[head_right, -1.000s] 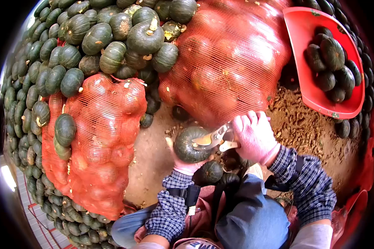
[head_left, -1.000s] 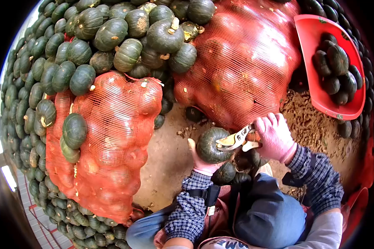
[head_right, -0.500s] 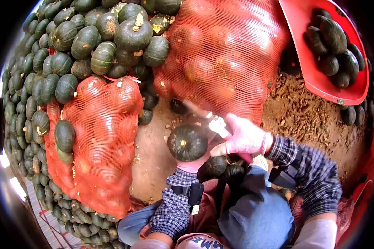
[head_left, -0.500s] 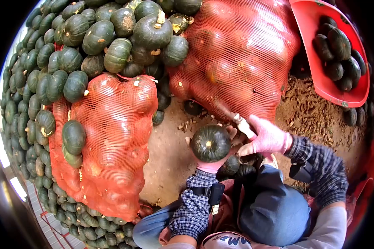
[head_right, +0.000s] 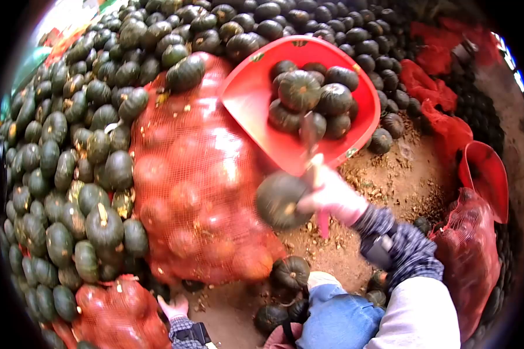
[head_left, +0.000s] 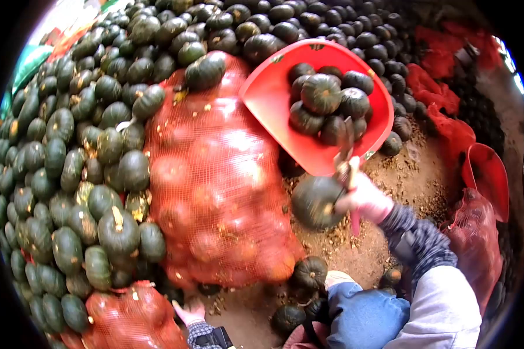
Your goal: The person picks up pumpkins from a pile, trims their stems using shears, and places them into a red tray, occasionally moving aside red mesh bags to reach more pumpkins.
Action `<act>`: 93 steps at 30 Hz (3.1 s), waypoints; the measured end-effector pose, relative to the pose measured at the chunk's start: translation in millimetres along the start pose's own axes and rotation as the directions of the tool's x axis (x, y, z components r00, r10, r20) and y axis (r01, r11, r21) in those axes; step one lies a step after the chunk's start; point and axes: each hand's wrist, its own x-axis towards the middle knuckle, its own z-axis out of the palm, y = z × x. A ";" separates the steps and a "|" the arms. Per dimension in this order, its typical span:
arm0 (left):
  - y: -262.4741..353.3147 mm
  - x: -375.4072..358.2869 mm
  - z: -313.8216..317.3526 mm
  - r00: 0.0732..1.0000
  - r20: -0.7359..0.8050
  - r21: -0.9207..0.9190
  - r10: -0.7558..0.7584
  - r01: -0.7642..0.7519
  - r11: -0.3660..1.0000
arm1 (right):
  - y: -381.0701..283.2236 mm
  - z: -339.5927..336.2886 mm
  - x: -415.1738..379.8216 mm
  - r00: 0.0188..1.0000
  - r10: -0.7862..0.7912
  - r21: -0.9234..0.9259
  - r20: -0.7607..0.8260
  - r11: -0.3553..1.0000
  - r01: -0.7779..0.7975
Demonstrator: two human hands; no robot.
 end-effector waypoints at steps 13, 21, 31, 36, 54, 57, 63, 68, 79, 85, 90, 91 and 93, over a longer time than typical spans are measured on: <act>22.2 38.1 44.4 0.919 0.044 0.541 0.392 -0.351 0.764 | -90.0 -165.9 175.7 0.700 -0.035 -0.085 -0.713 0.996 -0.037; 1.6 202.4 -33.5 0.540 0.419 0.579 0.730 -0.778 0.243 | 9.1 -51.3 62.9 0.939 -0.185 -0.162 -0.289 0.976 0.143; -78.0 -117.5 -32.0 0.922 0.327 -0.308 0.210 -0.106 0.945 | 47.8 81.0 -43.9 0.858 -0.013 -0.721 0.513 0.536 0.439; -122.5 -163.5 -24.6 0.792 0.568 -0.129 0.224 -0.183 0.975 | 60.8 154.5 -38.2 0.739 -0.216 -0.696 0.638 0.251 0.673; -131.9 -262.7 28.6 0.751 0.644 0.242 0.145 -0.380 0.893 | 43.6 174.2 13.7 0.559 -0.230 -0.595 0.796 -0.128 0.794; -126.2 -277.4 30.6 0.855 0.519 0.327 0.014 -0.213 0.921 | 57.3 162.2 25.8 0.471 -0.027 -0.459 0.882 -0.280 0.843; -141.0 -290.8 43.7 0.645 0.751 0.317 -0.144 -0.160 0.935 | 31.7 122.7 4.7 0.764 0.128 -0.592 0.632 0.717 0.370; -173.6 -282.6 48.8 0.431 0.856 0.428 -0.286 -0.280 0.859 | 60.2 95.3 -37.9 0.650 0.475 0.078 0.593 0.770 -0.633; -106.3 -270.6 67.6 0.560 0.721 0.654 -0.408 -0.356 0.668 | 52.0 4.1 -38.5 0.936 0.312 0.285 0.161 0.894 -0.346; -65.7 -240.4 62.4 0.840 0.533 0.724 0.100 -0.514 0.460 | -15.2 -85.3 34.0 0.902 -0.248 -0.233 -0.352 0.957 0.173; -66.4 -197.9 59.1 0.767 0.603 0.550 0.220 -0.600 0.581 | -56.0 -149.6 80.6 0.607 -0.547 -0.743 -0.576 0.660 -0.110; -64.7 -196.7 64.5 0.804 0.541 0.553 0.247 -0.561 0.615 | -65.4 -153.3 92.3 0.607 -0.527 -0.725 -0.595 0.678 -0.122; -63.0 -197.3 80.2 0.870 0.423 0.621 0.252 -0.481 0.619 | -77.9 -168.5 121.3 0.555 -0.542 -0.729 -0.631 0.658 -0.187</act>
